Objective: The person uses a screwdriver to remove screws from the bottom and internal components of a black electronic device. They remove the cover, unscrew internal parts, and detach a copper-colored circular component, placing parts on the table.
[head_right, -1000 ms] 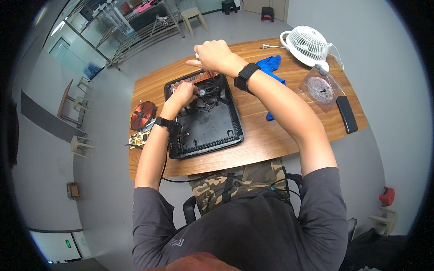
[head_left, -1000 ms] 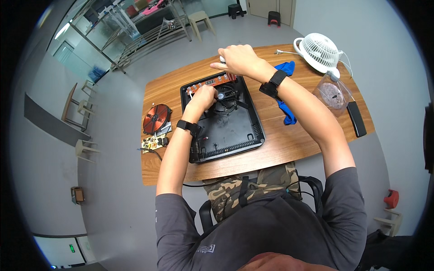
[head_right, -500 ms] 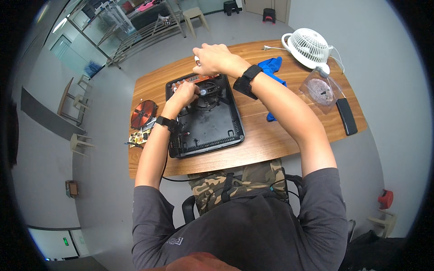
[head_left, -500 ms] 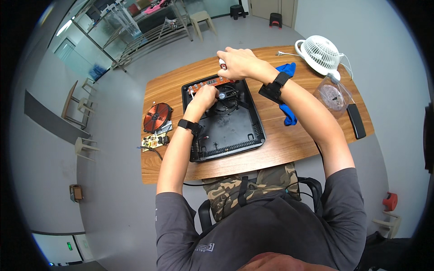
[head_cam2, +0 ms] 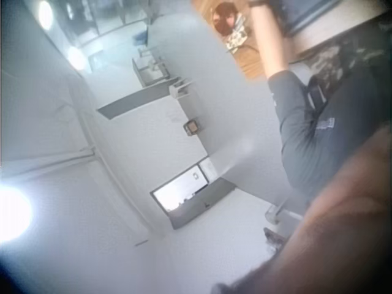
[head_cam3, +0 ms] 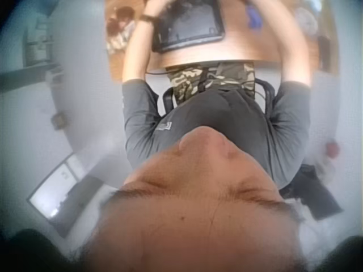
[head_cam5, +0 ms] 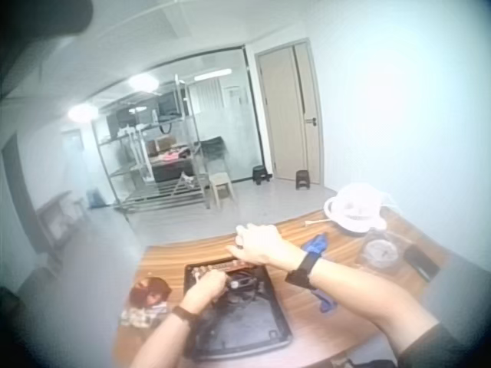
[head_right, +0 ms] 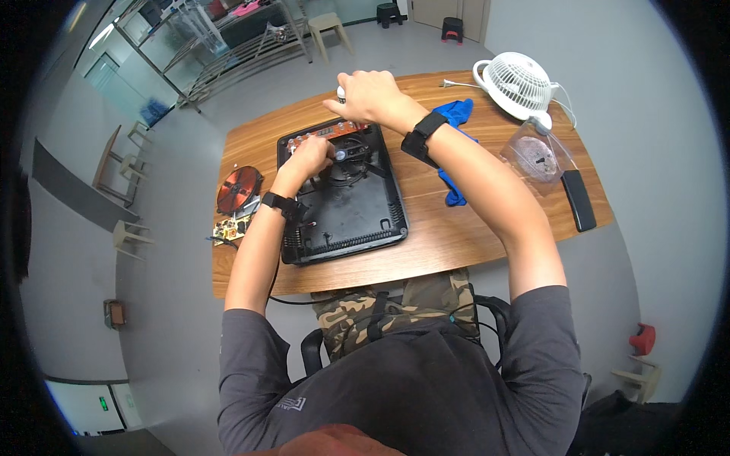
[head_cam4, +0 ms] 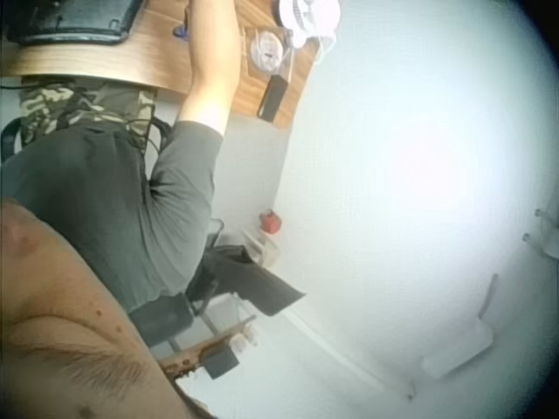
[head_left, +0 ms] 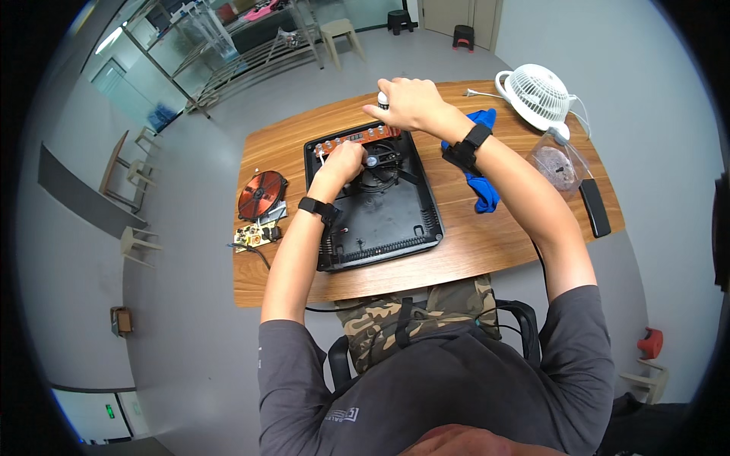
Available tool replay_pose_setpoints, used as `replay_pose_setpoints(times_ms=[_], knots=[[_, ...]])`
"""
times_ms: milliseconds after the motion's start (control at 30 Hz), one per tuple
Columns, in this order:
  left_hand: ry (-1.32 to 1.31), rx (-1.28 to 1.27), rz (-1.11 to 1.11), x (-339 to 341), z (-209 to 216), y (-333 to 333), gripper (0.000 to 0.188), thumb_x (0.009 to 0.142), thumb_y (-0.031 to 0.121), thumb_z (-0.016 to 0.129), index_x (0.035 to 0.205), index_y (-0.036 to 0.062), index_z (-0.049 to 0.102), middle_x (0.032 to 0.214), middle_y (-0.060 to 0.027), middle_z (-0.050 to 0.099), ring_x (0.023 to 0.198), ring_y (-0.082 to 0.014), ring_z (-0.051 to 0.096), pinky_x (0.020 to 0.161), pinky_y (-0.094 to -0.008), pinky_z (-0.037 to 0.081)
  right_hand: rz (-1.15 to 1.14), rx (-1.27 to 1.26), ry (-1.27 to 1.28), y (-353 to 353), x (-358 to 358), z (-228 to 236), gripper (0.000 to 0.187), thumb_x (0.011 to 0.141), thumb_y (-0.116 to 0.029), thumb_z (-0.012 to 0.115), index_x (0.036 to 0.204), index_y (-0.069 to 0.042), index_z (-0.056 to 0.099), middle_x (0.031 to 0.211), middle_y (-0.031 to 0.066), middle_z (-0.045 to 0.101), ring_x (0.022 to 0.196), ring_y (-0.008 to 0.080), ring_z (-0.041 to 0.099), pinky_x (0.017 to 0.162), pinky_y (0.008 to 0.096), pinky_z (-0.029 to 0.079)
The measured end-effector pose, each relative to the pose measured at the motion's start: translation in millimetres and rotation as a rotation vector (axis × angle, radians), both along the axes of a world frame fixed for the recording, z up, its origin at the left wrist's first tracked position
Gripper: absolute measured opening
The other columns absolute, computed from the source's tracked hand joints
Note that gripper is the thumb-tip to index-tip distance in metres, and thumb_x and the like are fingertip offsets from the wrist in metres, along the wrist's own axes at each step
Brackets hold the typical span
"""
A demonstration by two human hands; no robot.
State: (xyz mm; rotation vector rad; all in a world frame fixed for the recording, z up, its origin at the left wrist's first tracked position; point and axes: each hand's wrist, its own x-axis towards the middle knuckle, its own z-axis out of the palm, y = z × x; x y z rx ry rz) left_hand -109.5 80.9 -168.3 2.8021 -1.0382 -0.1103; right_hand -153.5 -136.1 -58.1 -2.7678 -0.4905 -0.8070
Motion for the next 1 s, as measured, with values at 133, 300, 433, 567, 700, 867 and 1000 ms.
replay_pose_setpoints(times_ms=[133,300,433,567,700,867,1000], knots=[[-0.026,-0.017,-0.002,-2.7,-0.9,0.3,0.022,0.074,0.004,0.077,0.096,0.0050,0.077,0.093,-0.0182,0.074,0.095,-0.0350,0.071,0.085,-0.0433,0.057,-0.007,-0.001,0.116,-3.9,5.9,2.4,0.040,0.091,-0.041,0.058,0.094,-0.001,0.065,0.077,0.0200,0.071,0.076,0.0429,0.070,0.070,0.0514,0.057],[-0.029,-0.033,0.004,-3.8,-0.3,0.9,0.022,0.074,0.005,0.078,0.096,0.0053,0.077,0.093,-0.0187,0.074,0.094,-0.0351,0.071,0.085,-0.0432,0.057,-0.018,0.032,0.078,-4.9,7.7,-0.4,0.046,0.089,-0.045,0.062,0.093,0.000,0.065,0.077,0.0196,0.071,0.077,0.0428,0.071,0.070,0.0511,0.057],[0.014,-0.029,0.017,-4.1,1.6,-0.8,0.021,0.074,0.004,0.078,0.096,0.0041,0.077,0.093,-0.0190,0.074,0.093,-0.0350,0.071,0.085,-0.0426,0.057,-0.015,0.052,0.085,1.1,-1.6,-1.0,0.046,0.088,-0.044,0.064,0.099,0.001,0.061,0.083,0.0214,0.072,0.081,0.0432,0.071,0.071,0.0504,0.057],[-0.003,-0.023,-0.014,-5.2,3.0,-0.4,0.023,0.075,0.003,0.077,0.098,0.0029,0.077,0.094,-0.0188,0.074,0.094,-0.0347,0.072,0.085,-0.0418,0.056,-0.003,0.054,0.259,0.7,-2.8,5.5,0.045,0.087,-0.040,0.065,0.107,0.000,0.057,0.094,0.0254,0.071,0.089,0.0437,0.070,0.076,0.0502,0.057],[-0.031,-0.040,-0.054,-8.7,5.8,1.9,0.024,0.076,0.003,0.077,0.100,0.0013,0.077,0.096,-0.0189,0.075,0.095,-0.0347,0.071,0.087,-0.0412,0.056,-0.018,0.128,0.185,-2.9,2.9,-3.0,0.045,0.086,-0.036,0.067,0.111,0.001,0.055,0.098,0.0251,0.069,0.090,0.0433,0.070,0.076,0.0513,0.056],[-0.019,-0.050,-0.035,-11.1,8.8,1.6,0.023,0.077,0.007,0.077,0.099,0.0008,0.077,0.097,-0.0192,0.075,0.095,-0.0350,0.071,0.087,-0.0414,0.056,0.028,0.089,0.084,-10.1,3.3,-11.9,0.044,0.085,-0.030,0.069,0.114,-0.001,0.054,0.096,0.0214,0.068,0.094,0.0436,0.068,0.078,0.0519,0.055],[-0.028,-0.024,-0.031,-15.9,15.1,-3.4,0.020,0.079,0.010,0.077,0.098,0.0017,0.078,0.095,-0.0185,0.075,0.094,-0.0347,0.071,0.086,-0.0421,0.056,0.064,0.212,0.152,-11.7,2.0,-10.0,0.039,0.085,-0.028,0.068,0.114,-0.004,0.057,0.099,0.0198,0.070,0.098,0.0425,0.067,0.082,0.0527,0.054]])
